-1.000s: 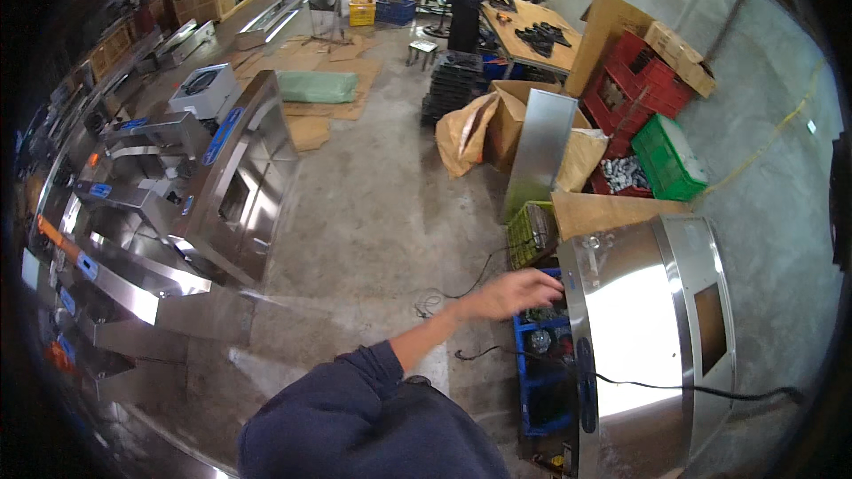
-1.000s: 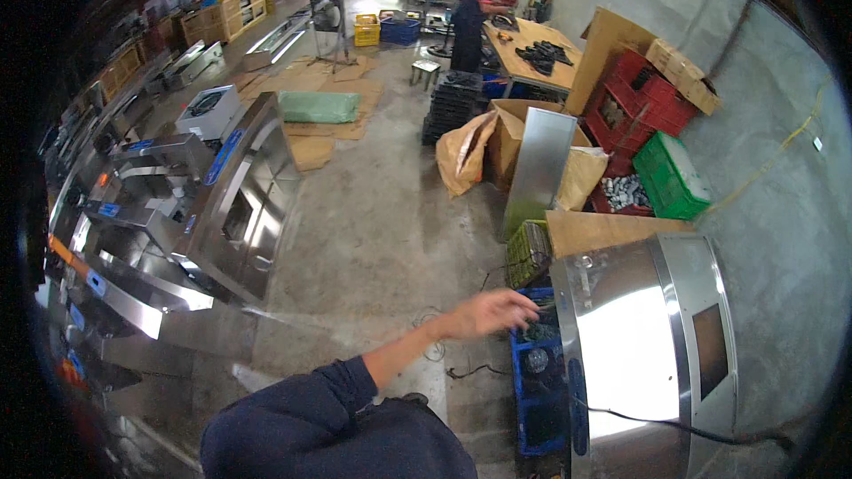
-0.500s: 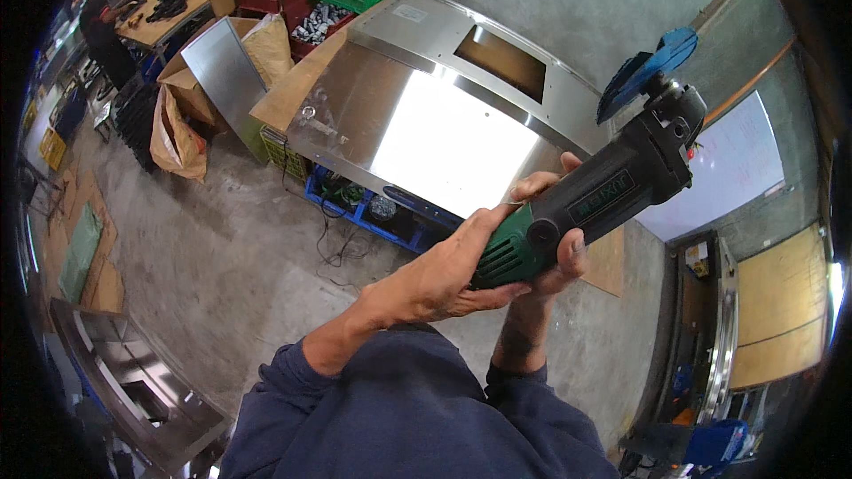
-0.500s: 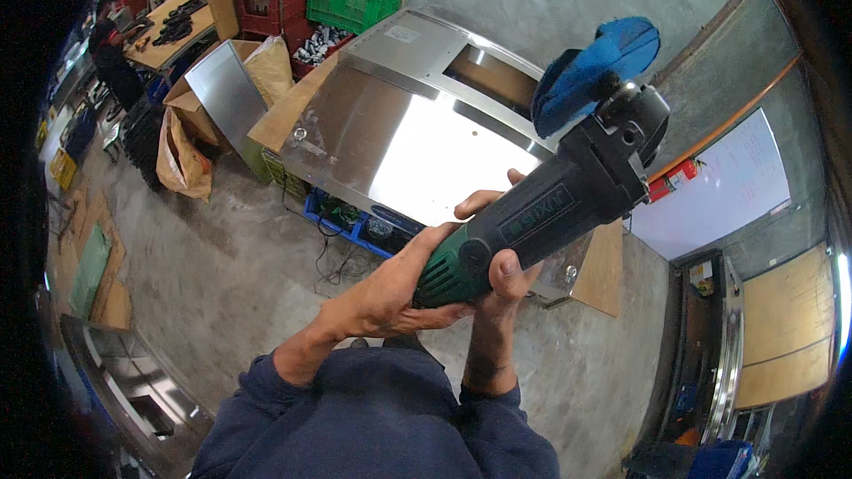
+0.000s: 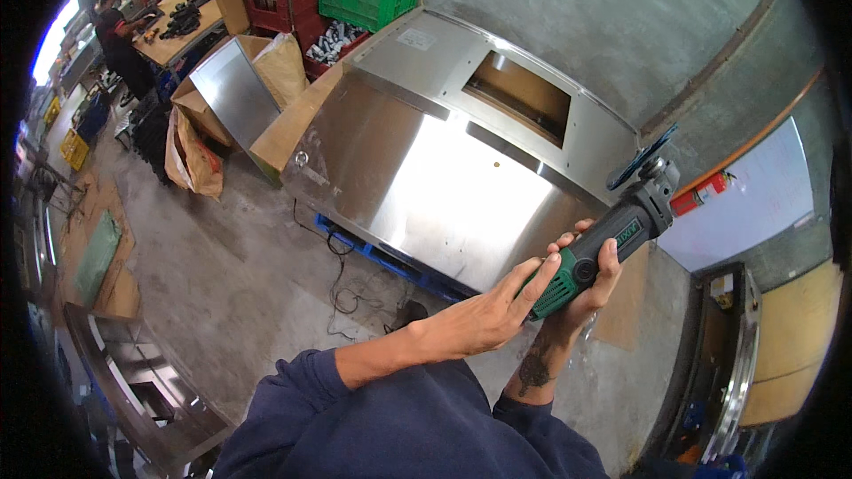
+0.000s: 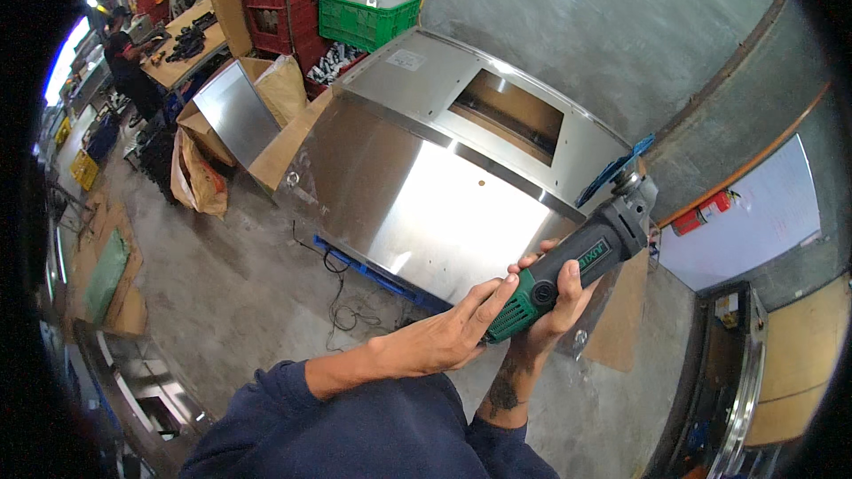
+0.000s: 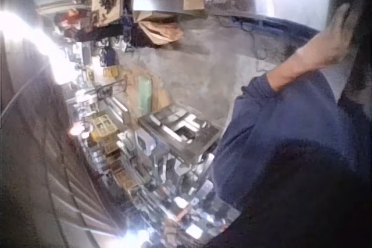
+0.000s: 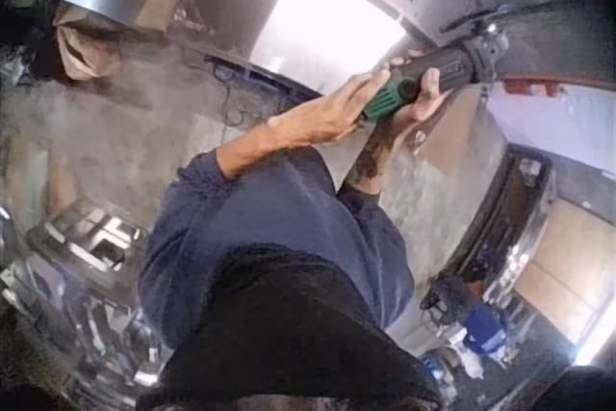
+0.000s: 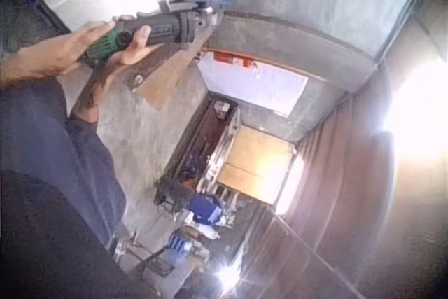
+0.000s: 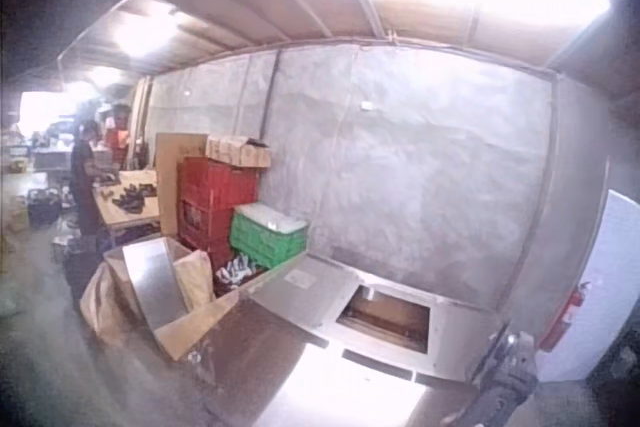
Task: The person wipes a stainless steel range hood with a cloth, then uses an angle grinder with a polishing pad to smooth the surface. They change the grinding disc and continue polishing the metal.
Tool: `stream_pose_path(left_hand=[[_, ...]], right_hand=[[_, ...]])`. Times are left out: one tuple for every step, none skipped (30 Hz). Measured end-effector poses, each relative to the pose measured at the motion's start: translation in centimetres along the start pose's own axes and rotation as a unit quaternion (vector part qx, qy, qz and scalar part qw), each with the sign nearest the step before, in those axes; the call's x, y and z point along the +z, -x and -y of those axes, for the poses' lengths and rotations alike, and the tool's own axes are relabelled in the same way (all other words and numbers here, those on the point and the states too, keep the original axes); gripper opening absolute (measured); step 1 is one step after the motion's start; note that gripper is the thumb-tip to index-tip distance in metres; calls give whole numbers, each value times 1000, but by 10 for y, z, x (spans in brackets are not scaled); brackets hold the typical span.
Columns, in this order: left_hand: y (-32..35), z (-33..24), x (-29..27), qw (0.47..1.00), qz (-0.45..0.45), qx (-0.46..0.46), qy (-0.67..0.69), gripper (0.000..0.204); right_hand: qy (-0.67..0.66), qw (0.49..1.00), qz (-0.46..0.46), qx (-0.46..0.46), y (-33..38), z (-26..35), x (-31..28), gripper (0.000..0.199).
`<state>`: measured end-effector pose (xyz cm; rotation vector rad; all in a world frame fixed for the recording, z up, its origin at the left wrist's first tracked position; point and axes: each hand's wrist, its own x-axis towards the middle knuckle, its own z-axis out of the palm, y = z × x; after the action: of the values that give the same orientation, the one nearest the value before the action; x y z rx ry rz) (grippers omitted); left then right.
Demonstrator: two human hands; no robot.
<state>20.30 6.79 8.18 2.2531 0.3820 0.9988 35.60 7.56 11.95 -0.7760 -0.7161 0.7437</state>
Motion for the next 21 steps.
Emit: stream_pose_path(left_hand=[[-7,8,0,1000,-12,-19,6,95],[-12,16,2,999,-16,-28,4,94],[-17,24,5,999,-20,-36,2,94],[-23,32,5,999,-25,-44,0,94],[-30,38,4,999,-22,-38,-8,95],[-36,43,0,999,-20,-32,-16,95],[-42,48,-3,999,-17,-25,-24,95],[-46,51,-4,999,-6,-45,-21,95],[-49,54,-6,998,5,-64,-17,95],[-52,57,-7,996,17,-83,-13,95],[-53,62,-7,996,18,-81,-17,95],[-52,68,-6,997,19,-79,-21,95],[-50,75,-6,997,21,-76,-24,95],[-50,84,-6,997,22,-73,-28,95],[-50,91,-8,997,23,-69,-31,95],[-49,95,-12,997,25,-66,-35,95],[-47,97,-13,997,15,-82,-3,95],[-45,98,-15,995,5,-98,28,96],[-42,99,-18,992,-4,-115,59,96],[-36,102,-24,989,-18,-126,82,95],[-28,107,-32,985,-31,-137,103,94]], right_hand=[[16,1000,-5,-14,-10,-3,7,48],[23,1000,-1,-11,-20,-9,6,48],[29,1000,3,-8,-30,-15,5,48],[36,999,6,-6,-40,-21,4,48],[37,999,7,4,-49,-26,2,48],[38,999,8,13,-58,-30,1,48],[39,999,8,22,-66,-35,-1,47],[39,999,5,27,-72,-38,-1,47],[39,999,1,32,-77,-42,-1,47],[39,999,-4,37,-80,-45,0,46],[50,998,-8,43,-82,-47,1,51],[66,997,-9,39,-84,-49,2,53],[82,996,-10,35,-86,-51,3,55],[98,995,-11,30,-89,-53,6,57],[120,992,-14,25,-91,-56,11,59],[142,989,-17,20,-91,-59,15,61],[169,985,-21,11,-91,-61,18,63],[162,986,-23,16,-91,-63,22,61],[155,987,-24,21,-92,-66,28,59],[148,988,-25,27,-92,-68,36,58],[149,988,-25,34,-92,-69,43,52]])
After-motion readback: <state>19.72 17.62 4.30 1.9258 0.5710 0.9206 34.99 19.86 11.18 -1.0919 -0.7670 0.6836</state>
